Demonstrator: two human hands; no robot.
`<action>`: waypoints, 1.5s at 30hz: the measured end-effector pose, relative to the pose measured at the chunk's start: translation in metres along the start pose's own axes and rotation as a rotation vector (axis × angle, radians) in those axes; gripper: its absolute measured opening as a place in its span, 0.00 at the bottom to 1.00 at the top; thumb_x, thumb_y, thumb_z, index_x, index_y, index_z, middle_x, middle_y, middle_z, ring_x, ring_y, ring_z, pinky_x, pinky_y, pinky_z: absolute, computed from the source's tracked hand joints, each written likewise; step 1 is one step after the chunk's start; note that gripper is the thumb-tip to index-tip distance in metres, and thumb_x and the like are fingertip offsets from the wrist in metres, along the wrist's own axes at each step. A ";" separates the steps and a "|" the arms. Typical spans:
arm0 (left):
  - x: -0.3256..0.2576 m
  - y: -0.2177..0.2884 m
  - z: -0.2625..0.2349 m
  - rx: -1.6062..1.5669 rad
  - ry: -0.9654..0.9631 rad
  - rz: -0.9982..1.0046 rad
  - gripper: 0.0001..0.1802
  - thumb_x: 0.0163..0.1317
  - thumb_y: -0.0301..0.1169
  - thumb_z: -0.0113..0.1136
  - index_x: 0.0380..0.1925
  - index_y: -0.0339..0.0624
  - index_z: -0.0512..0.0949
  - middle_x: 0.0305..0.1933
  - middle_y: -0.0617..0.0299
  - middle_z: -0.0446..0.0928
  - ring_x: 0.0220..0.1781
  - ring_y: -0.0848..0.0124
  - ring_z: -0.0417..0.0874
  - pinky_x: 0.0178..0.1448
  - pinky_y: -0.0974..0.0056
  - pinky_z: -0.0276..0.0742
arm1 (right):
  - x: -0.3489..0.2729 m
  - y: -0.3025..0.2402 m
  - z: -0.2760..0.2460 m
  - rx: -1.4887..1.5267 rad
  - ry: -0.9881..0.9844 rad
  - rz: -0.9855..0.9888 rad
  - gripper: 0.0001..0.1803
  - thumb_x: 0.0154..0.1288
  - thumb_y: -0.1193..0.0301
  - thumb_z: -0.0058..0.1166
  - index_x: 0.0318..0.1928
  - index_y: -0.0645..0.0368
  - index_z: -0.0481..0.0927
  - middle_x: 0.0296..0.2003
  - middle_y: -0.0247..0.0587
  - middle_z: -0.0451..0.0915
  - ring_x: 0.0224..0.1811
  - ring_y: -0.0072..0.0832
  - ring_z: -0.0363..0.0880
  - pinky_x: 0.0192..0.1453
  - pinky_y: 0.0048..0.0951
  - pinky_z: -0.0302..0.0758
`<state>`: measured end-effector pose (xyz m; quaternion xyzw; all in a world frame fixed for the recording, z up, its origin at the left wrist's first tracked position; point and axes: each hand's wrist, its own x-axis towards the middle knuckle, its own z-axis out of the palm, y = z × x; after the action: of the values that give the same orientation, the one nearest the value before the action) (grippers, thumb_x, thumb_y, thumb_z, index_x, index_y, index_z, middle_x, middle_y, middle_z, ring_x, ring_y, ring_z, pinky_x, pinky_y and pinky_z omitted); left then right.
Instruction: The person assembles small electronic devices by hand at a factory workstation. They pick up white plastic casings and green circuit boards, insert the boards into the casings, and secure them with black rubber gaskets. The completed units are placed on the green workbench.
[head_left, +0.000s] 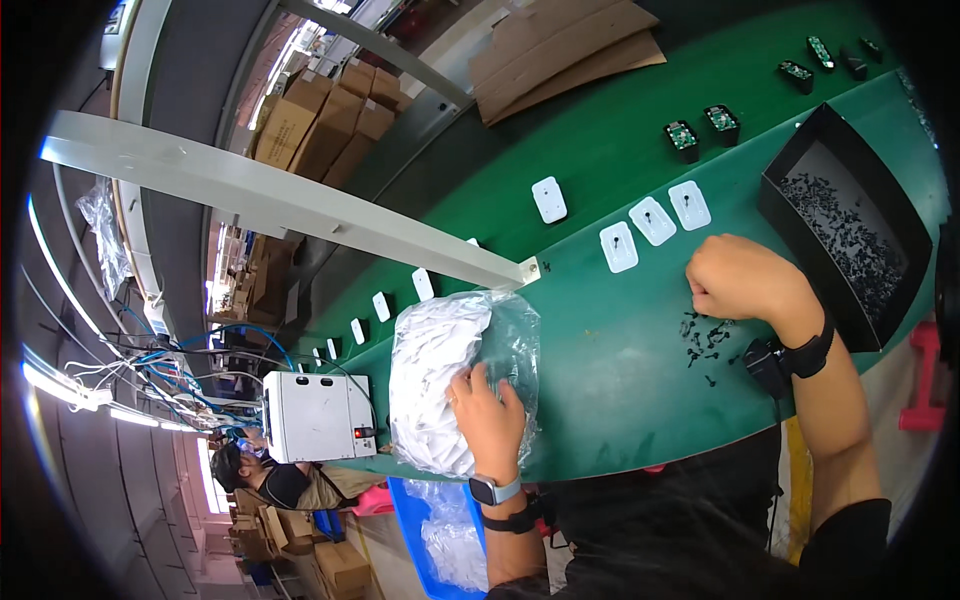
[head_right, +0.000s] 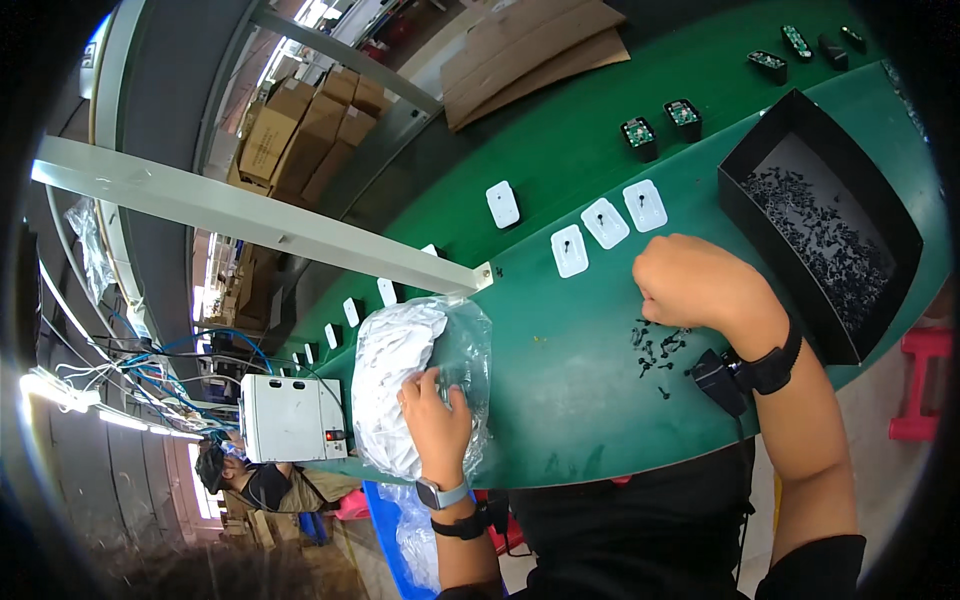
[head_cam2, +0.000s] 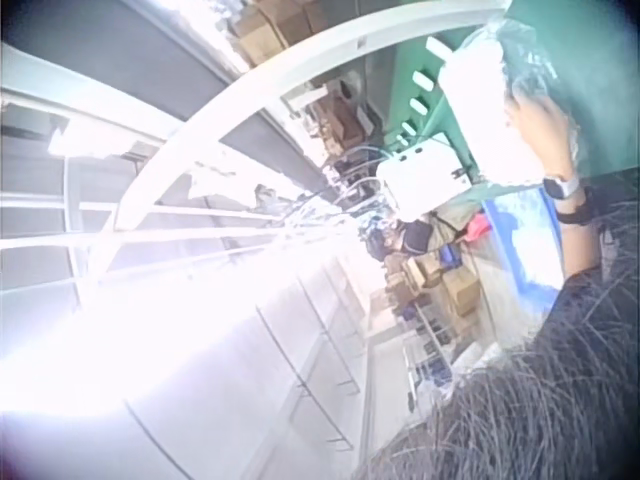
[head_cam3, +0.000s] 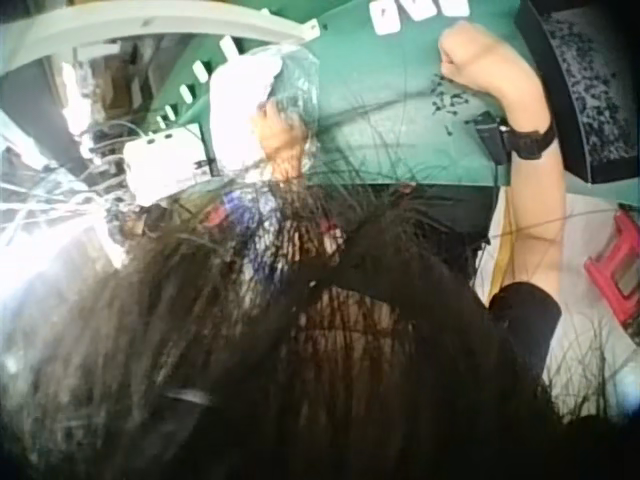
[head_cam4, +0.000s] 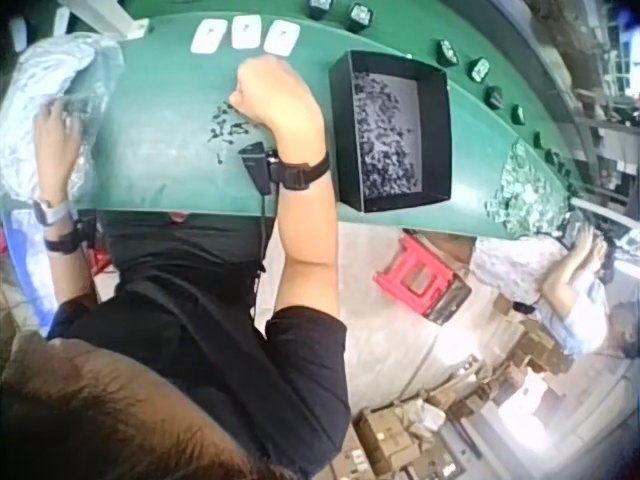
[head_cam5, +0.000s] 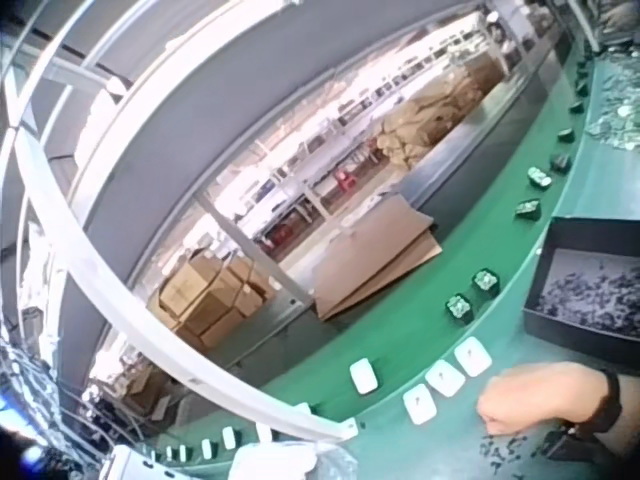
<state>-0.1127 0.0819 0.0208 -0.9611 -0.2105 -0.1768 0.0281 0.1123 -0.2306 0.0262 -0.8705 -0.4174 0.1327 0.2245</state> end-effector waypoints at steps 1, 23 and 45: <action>0.006 0.001 0.002 0.072 0.015 0.036 0.21 0.57 0.28 0.64 0.51 0.35 0.77 0.59 0.37 0.72 0.61 0.37 0.71 0.63 0.42 0.70 | 0.000 -0.001 -0.001 -0.005 -0.008 0.003 0.05 0.47 0.74 0.57 0.20 0.63 0.80 0.21 0.51 0.80 0.27 0.52 0.78 0.32 0.47 0.74; 0.081 -0.048 -0.002 0.071 -0.359 -0.484 0.69 0.41 0.62 0.78 0.77 0.43 0.52 0.74 0.35 0.63 0.80 0.42 0.57 0.71 0.25 0.57 | 0.006 -0.003 0.001 0.149 0.119 -0.112 0.06 0.49 0.73 0.58 0.22 0.62 0.80 0.23 0.47 0.81 0.27 0.47 0.80 0.33 0.44 0.76; 0.023 0.028 -0.007 0.001 -0.253 0.007 0.50 0.48 0.51 0.77 0.67 0.37 0.68 0.71 0.37 0.65 0.74 0.39 0.61 0.71 0.29 0.55 | 0.008 -0.003 0.002 0.162 0.181 -0.151 0.06 0.54 0.75 0.55 0.24 0.64 0.80 0.27 0.51 0.81 0.31 0.50 0.81 0.39 0.46 0.77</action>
<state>-0.0834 0.0642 0.0360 -0.9764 -0.2093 -0.0541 0.0026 0.1148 -0.2223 0.0253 -0.8241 -0.4475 0.0698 0.3402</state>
